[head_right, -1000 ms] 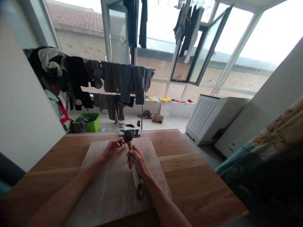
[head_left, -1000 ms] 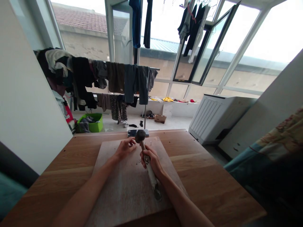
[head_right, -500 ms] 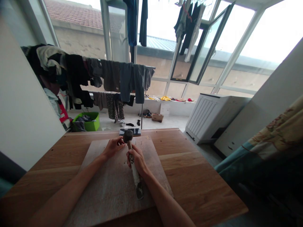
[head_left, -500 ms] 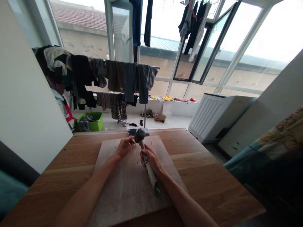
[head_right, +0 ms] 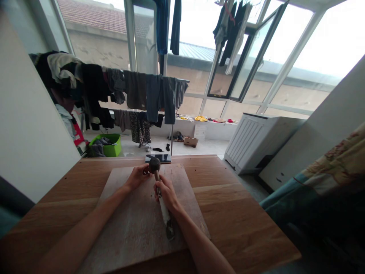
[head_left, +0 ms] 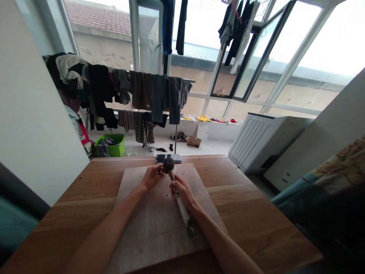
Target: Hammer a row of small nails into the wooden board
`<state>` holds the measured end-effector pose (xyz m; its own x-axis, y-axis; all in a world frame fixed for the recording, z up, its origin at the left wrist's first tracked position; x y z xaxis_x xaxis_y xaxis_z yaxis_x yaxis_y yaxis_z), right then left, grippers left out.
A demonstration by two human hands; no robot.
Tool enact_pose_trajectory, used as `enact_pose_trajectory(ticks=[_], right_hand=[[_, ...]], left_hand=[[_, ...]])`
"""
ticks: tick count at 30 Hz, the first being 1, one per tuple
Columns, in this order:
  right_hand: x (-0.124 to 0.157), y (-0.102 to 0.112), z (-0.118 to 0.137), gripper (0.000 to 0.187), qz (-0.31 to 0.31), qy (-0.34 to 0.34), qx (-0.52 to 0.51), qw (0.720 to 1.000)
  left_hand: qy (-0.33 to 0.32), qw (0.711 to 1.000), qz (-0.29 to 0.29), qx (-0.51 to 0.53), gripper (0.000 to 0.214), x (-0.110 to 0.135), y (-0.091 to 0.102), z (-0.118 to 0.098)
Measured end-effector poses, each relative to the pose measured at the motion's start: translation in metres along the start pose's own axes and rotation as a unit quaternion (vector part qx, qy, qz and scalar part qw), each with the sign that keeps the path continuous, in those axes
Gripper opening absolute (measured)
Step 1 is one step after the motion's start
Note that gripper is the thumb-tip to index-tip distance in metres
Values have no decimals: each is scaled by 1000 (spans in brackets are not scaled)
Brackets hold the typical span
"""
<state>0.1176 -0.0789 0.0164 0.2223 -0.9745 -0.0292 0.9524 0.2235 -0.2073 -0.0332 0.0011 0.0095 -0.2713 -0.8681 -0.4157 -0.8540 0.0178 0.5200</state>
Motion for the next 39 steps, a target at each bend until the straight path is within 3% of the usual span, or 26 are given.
enact_pose_trajectory(ticks=[8,13,15,18,21,26,31,36,39], right_hand=[[0,1,1,21,7,-2,-1,1000],[0,16,11,21,-53,40,-57,996],[-1,25,13,19,-79,45,-78,993],[-2,36,13,21,-99,34,-110,988],[-4,39,11,25,-102,28,-128,986],[-2,36,10,21,-93,34,-100,990],[1,33,12,20,-91,26,-86,992],[0,33,13,21,-85,31,-96,991],[-1,33,12,20,-83,32,-95,992]], left_hand=[[3,1000,7,-6,20,0,2,-1],[18,997,5,-69,22,-5,13,-18],[-1,993,72,-93,15,-4,9,-34],[-18,966,225,-123,10,7,-7,-55],[-18,943,284,-175,9,17,-19,-66],[-16,938,293,-184,11,22,-20,-69],[5,941,294,-166,4,13,2,-58],[26,962,196,-188,8,-1,31,-28],[30,966,164,-196,9,-4,38,-13]])
Point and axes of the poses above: each hand's wrist, its own x-axis away from the middle knuckle, its own y-axis out of the back of the hand, z = x × y, the point moved 4 cm from there along -x, towards the middle knuckle, and after that the axes turned 2 degrees about x, right-handed, at the moved point
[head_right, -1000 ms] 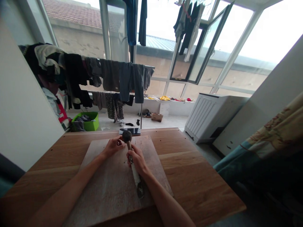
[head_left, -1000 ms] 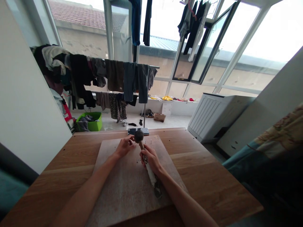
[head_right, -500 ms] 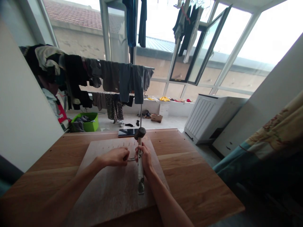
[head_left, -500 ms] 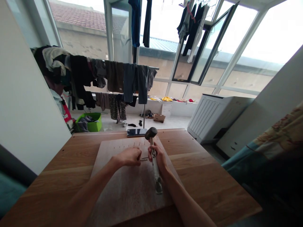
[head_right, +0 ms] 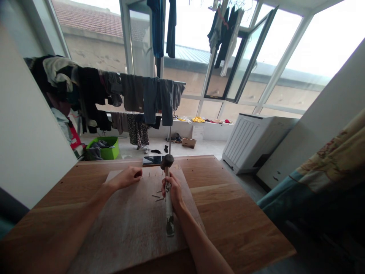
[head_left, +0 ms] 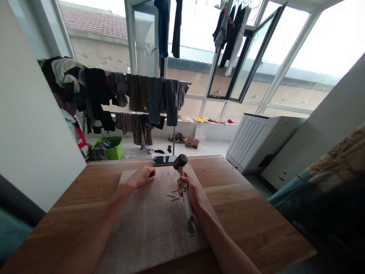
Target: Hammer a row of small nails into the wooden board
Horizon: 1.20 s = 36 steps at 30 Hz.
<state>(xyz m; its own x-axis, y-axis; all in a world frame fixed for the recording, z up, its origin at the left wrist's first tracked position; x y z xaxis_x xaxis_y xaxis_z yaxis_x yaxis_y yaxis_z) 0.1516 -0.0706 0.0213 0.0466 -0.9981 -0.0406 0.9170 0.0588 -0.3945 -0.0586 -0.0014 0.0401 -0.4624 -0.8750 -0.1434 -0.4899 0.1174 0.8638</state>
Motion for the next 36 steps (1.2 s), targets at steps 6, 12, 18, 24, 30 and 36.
enact_pose_trajectory(ticks=[6,12,18,24,30,36], right_hand=[[1,-1,-1,25,-6,-9,-4,1000],[3,-1,-2,27,-8,-12,-12,1000],[3,-3,-2,22,1,-2,10,1000],[4,-19,2,24,23,-14,41,999],[2,-47,-6,33,54,-43,28,997],[5,-58,-22,33,88,-63,36,993]], left_hand=[[-3,998,-26,-49,13,0,0,4],[-24,999,-22,-34,13,-1,2,1],[-19,997,-21,71,8,-4,-10,5],[12,987,-37,155,18,-2,-14,16],[-21,986,-54,156,20,0,-14,21],[-42,978,-72,193,18,0,-17,24]])
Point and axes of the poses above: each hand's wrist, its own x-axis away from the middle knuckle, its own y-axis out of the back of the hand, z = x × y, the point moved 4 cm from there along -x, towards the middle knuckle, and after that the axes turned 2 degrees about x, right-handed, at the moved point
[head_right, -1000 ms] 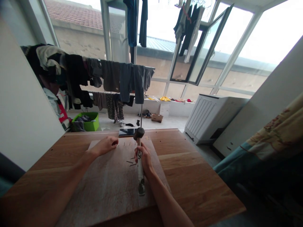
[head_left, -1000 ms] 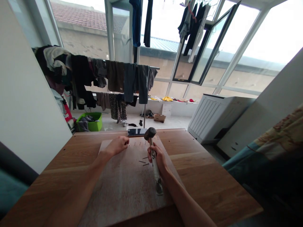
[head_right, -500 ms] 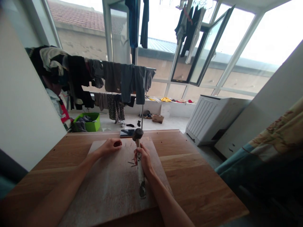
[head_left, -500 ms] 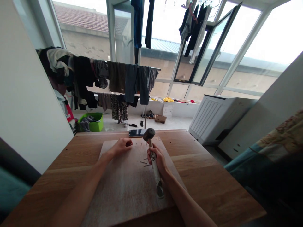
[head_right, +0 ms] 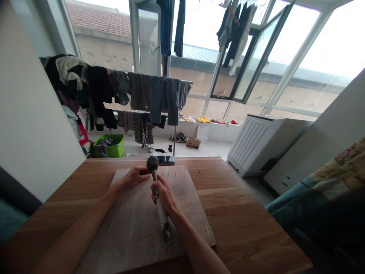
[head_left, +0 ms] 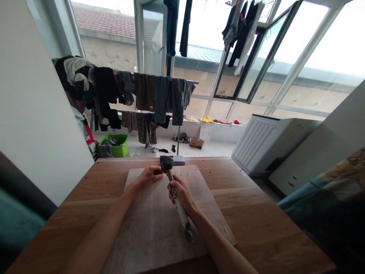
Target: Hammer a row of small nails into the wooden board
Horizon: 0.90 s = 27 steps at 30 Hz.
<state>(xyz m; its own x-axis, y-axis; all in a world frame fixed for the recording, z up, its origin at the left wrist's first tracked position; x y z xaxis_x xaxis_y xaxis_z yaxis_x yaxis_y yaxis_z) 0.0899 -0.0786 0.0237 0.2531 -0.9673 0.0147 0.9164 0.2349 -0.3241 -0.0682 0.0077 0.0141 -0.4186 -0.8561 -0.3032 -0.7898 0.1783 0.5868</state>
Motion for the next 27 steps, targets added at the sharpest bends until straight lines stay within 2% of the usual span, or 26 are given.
enact_pose_trajectory(ticks=[5,12,15,18,21,24,27], right_hand=[[1,-1,-5,25,9,-14,35,999],[1,5,-4,23,13,-19,27,999],[1,18,7,28,-3,9,-10,1000],[-2,42,19,35,-37,52,-58,996],[-6,66,24,35,-65,68,-98,991],[-9,79,22,32,-83,64,-125,987],[-9,81,20,32,-91,67,-131,985]], left_hand=[[-16,999,9,45,16,0,1,-4],[4,1000,23,4,16,0,1,-5],[5,998,8,-56,19,-1,5,-13],[-18,992,16,-121,17,-3,6,-38],[-51,983,100,-144,11,-1,-9,-71],[-83,958,199,-190,20,7,-37,-95],[-108,938,227,-239,15,14,-64,-102]])
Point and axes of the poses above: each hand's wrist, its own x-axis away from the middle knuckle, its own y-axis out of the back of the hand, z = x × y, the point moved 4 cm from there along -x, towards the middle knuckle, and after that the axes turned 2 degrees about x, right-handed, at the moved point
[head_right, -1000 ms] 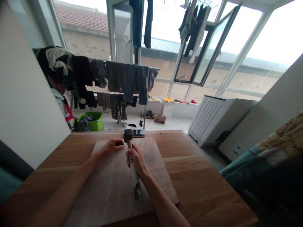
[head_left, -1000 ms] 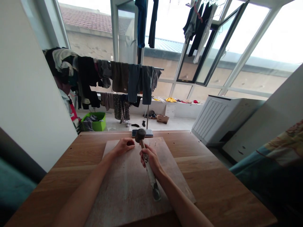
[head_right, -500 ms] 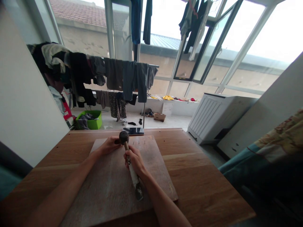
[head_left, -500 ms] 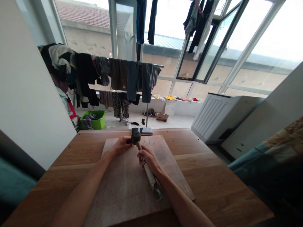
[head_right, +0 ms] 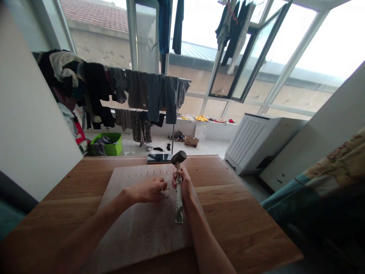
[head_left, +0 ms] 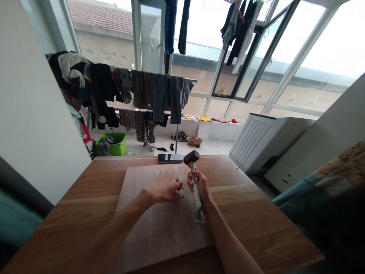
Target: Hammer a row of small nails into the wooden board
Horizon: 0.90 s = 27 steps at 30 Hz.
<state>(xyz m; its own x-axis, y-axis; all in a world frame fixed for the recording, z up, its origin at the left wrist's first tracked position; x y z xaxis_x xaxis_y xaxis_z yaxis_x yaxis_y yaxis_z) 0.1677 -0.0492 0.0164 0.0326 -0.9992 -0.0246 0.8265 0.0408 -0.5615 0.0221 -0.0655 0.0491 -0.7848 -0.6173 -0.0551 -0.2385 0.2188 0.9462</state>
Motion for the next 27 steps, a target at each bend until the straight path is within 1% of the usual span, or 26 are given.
enact_pose_trajectory(ticks=[3,5,7,9,11,13,15,16,18,20,23,27], right_hand=[[2,-4,-1,31,4,4,15,1000],[3,-6,-2,30,9,3,23,1000],[4,-8,-2,29,13,0,30,999],[5,-9,-3,30,14,-4,36,999],[5,-9,-4,31,13,-9,38,999],[6,-11,-5,34,12,-15,36,999],[7,-13,-6,36,9,-21,35,999],[7,-14,-7,37,8,-21,35,999],[8,-15,-8,38,4,-21,36,999],[8,-17,-9,39,5,-22,36,999],[9,-18,-10,37,11,-21,41,999],[12,-21,-10,38,13,-12,66,998]], left_hand=[[-5,1000,-21,-4,12,-4,-13,-5],[-1,1000,-30,3,14,-4,-15,-4],[6,999,-35,9,16,-1,-11,-1],[14,999,-36,14,18,3,0,7],[24,998,-43,48,17,9,13,22],[43,989,-76,121,13,16,26,45],[80,966,-152,194,11,26,34,73],[104,950,-191,223,12,31,35,86],[149,919,-250,264,19,42,29,108],[183,902,-280,272,25,51,20,120],[202,901,-292,250,25,58,10,122],[204,908,-281,233,21,59,9,118]])
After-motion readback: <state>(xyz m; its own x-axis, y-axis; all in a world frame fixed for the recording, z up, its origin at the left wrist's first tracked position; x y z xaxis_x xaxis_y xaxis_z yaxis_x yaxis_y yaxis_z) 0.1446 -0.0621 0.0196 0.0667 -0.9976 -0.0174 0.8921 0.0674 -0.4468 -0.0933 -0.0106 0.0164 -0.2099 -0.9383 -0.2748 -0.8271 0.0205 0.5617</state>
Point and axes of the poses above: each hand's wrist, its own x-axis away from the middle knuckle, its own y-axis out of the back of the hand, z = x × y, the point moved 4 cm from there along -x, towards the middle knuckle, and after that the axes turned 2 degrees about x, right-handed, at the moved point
